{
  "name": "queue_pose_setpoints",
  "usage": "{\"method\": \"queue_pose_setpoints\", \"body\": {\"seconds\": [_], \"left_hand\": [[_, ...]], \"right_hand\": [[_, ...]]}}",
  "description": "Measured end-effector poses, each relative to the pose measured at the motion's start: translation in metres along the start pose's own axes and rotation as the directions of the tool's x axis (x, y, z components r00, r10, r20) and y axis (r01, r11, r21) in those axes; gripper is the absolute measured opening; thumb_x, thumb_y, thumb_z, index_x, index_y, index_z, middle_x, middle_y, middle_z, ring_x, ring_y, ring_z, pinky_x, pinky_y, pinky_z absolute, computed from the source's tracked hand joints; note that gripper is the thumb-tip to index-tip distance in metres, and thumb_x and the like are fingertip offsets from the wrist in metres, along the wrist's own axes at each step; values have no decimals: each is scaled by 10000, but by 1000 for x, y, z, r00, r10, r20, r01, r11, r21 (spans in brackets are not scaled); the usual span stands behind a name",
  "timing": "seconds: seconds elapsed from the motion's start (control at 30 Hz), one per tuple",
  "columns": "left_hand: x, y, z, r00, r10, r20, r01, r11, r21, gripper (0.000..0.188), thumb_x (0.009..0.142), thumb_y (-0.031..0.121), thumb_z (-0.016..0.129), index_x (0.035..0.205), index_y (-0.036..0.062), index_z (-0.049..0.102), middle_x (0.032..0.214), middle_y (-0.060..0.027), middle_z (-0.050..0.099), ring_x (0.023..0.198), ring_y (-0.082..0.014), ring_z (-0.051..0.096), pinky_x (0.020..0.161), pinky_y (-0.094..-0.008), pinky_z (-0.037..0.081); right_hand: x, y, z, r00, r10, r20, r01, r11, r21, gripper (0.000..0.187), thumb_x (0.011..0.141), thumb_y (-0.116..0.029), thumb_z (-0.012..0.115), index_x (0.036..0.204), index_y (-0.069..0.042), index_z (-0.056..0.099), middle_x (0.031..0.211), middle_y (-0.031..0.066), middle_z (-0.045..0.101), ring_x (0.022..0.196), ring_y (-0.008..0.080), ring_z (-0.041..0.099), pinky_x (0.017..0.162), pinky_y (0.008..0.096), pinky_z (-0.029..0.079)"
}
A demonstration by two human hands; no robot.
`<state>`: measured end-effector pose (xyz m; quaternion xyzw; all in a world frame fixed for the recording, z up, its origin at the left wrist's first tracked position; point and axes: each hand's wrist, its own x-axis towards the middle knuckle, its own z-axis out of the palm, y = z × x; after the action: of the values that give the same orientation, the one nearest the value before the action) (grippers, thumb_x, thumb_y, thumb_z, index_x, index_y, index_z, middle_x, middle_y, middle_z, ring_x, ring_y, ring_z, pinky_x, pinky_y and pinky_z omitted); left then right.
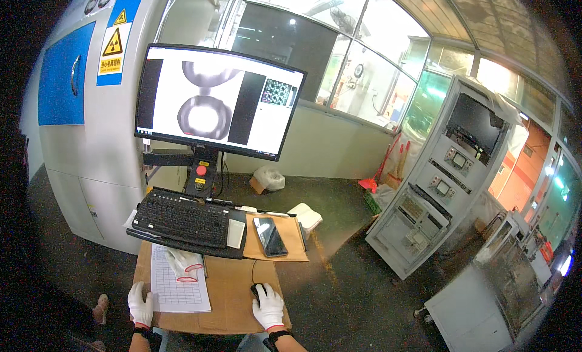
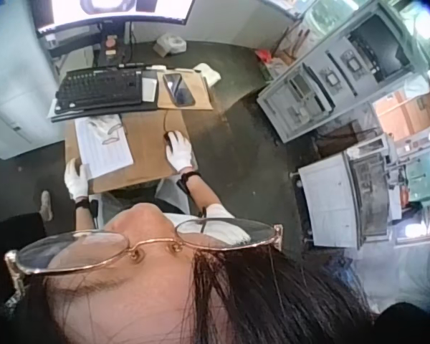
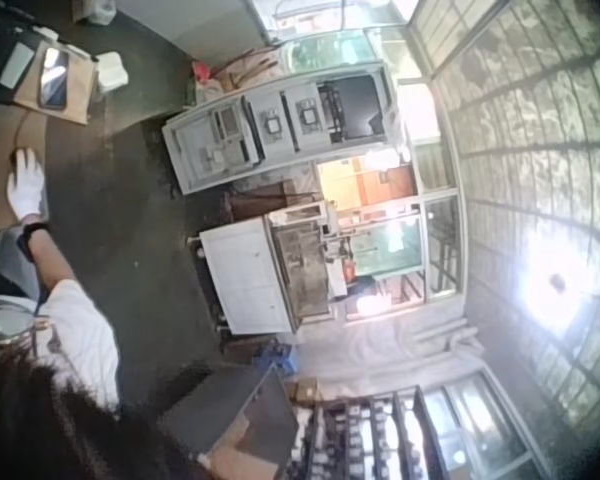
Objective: Monitoring an industrial quality control or inspection process using a computer monitor and keyboard while seated at a station.
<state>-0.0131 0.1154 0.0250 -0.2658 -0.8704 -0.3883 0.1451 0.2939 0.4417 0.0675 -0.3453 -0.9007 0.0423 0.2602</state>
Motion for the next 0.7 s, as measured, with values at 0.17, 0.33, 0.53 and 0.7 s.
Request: {"method": "queue_pose_setpoints", "body": {"seconds": [0.17,0.33,0.53,0.7], "left_hand": [[1,8,-5,1000,-13,16,13,1000,4,528,822,116,768,1321,0,639,1367,-223,634,1274,-422,580,1117,-507,442],[0,11,-6,1000,-17,-4,17,1000,17,526,810,121,775,1308,8,647,1359,-213,642,1274,-413,584,1110,-507,448],[2,14,-6,999,24,-46,-22,999,35,504,783,122,785,1261,18,661,1309,-201,668,1220,-413,616,1081,-500,473],[0,12,-5,998,23,-55,-21,999,38,504,778,136,787,1253,17,665,1303,-196,666,1222,-413,608,1072,-507,472]], "right_hand": [[-1,0,0,1000,-10,-11,10,1000,-11,612,870,-294,733,1449,-178,572,1449,150,572,1131,393,626,968,530,510],[2,-6,-7,999,25,32,-26,1000,17,596,861,-272,736,1428,-155,594,1442,166,587,1184,413,614,1021,530,491],[1,-1,-4,1000,-16,-5,16,1000,16,579,866,-286,717,1415,-165,583,1423,164,586,1142,423,628,967,546,512],[1,-2,-3,1000,-19,-12,19,1000,13,584,854,-282,722,1409,-161,586,1414,179,591,1108,433,635,945,549,519]]}}
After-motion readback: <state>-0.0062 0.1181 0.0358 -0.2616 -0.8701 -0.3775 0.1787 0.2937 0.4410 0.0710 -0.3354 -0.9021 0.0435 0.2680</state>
